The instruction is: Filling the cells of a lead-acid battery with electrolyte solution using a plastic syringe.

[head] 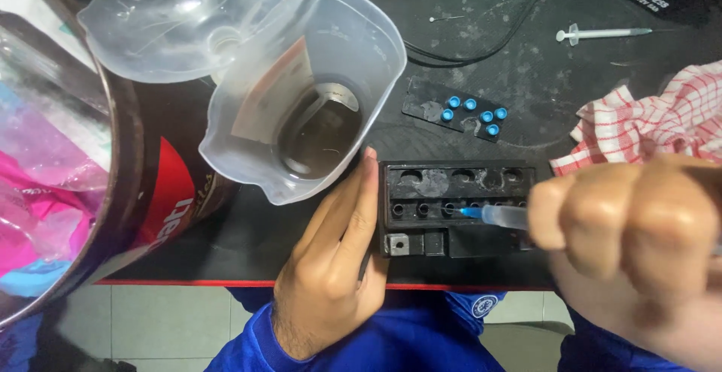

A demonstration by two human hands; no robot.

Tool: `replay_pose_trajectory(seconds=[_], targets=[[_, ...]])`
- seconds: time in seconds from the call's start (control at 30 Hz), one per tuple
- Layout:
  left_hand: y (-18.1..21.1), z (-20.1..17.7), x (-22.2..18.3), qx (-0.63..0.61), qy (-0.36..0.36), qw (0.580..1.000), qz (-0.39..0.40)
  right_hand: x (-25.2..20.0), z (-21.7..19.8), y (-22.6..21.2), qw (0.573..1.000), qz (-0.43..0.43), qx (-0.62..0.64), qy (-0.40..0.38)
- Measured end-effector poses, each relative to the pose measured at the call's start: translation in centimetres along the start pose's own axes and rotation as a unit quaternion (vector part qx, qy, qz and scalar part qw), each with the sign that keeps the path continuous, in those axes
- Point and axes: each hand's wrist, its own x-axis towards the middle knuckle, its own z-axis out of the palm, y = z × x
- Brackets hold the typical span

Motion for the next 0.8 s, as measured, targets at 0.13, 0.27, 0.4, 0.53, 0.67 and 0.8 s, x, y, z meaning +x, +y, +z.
replay_pose_trajectory(seconds=[0.13,0.27,0.4,0.53,0.67,0.8], targets=[[-0.2,-0.2,0.0,-0.003,-0.008,1.0,0.009,1.0,1.4,0.0,0.993,0.025,-0.018,0.112],[-0.2,-0.2,0.1,0.004,0.001,1.0,0.01,0.9,0.6,0.2,0.999,0.032,0.021,0.026],[-0.3,-0.1,0.2,0.006,-0.001,1.0,0.012,1.3,0.7,-0.1,0.999,0.037,0.026,0.016],[-0.5,-0.1,0.3,0.018,0.001,1.0,0.017,2.0,1.7,-0.6,0.997,0.072,-0.019,0.026],[-0.6,-0.2,0.4,0.019,0.003,1.0,0.018,1.7,0.5,-2.0,0.983,0.161,-0.062,-0.07],[-0.8,0.0,0.4,0.024,0.003,1.0,0.017,2.6,1.3,-1.4,0.988,0.131,-0.073,-0.03]])
